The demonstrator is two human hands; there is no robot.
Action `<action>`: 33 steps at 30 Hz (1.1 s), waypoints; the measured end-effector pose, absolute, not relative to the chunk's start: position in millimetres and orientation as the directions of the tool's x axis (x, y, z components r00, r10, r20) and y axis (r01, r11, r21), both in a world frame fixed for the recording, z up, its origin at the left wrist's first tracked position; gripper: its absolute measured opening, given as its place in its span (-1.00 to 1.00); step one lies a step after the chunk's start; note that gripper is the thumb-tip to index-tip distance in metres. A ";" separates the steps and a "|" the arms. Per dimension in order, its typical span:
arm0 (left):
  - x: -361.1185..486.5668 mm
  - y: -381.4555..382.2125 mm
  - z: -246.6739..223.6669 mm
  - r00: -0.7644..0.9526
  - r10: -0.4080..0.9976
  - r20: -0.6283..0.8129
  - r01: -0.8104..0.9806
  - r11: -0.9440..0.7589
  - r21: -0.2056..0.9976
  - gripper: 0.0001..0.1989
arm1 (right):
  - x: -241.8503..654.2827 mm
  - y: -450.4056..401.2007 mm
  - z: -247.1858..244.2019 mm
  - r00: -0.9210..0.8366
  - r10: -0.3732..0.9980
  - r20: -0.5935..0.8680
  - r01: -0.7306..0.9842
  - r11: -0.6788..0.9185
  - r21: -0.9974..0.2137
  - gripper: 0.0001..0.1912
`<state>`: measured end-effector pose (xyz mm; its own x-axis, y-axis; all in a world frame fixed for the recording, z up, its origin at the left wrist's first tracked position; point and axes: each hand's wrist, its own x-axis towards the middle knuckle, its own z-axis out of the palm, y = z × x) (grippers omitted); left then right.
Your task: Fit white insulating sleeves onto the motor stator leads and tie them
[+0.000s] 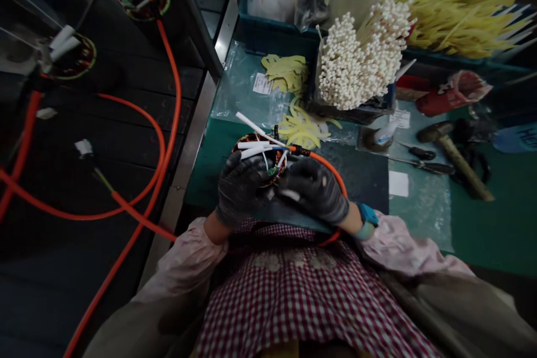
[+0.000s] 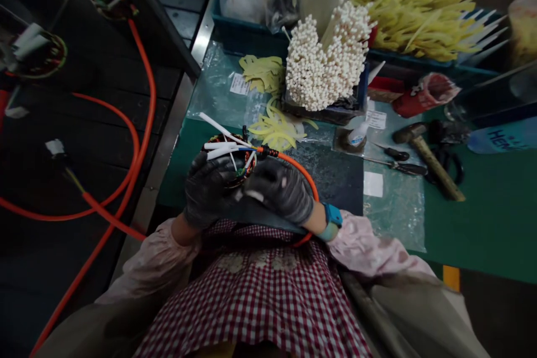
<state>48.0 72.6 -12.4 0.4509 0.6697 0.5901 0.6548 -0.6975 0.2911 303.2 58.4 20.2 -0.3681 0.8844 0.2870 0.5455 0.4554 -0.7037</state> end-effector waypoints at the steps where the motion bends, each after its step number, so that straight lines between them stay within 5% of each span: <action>1: 47.7 72.7 -10.8 0.452 0.683 0.574 0.660 -0.689 0.300 -0.79 | 298.3 69.9 20.4 -0.375 0.885 0.275 0.559 0.453 -0.695 -0.68; 7: 50.7 74.3 -9.1 0.417 0.729 0.542 0.652 -0.656 0.381 -0.83 | 276.5 116.2 29.6 -0.503 0.859 0.090 0.633 0.437 -0.639 -0.66; 12: 54.3 77.4 -13.5 0.387 0.636 0.667 0.615 -0.718 0.327 -0.72 | 278.2 118.2 43.3 -0.452 0.873 0.181 0.244 0.316 -0.917 -0.62; 15: 53.3 77.0 -14.6 0.388 0.634 0.669 0.604 -0.723 0.335 -0.69 | 287.9 117.7 49.5 -0.547 0.823 0.151 0.105 0.247 -0.963 -0.68; 20: 50.2 74.7 -15.3 0.421 0.686 0.593 0.598 -0.702 0.387 -0.78 | 295.0 116.1 41.3 -0.502 0.851 0.155 0.161 0.267 -0.950 -0.85; 25: 53.5 76.0 -12.4 0.390 0.645 0.657 0.576 -0.727 0.373 -0.84 | 292.5 113.1 31.0 -0.489 0.854 0.177 0.141 0.277 -0.951 -0.82; 29: 53.8 77.1 -8.9 0.398 0.652 0.646 0.596 -0.719 0.358 -0.83 | 297.0 109.3 25.8 -0.612 0.741 0.278 0.138 0.446 -0.885 -0.80; 33: 53.5 75.2 -5.8 0.398 0.671 0.626 0.588 -0.710 0.387 -0.85 | 306.5 98.5 16.2 -0.664 0.719 0.204 0.277 0.490 -0.827 -0.74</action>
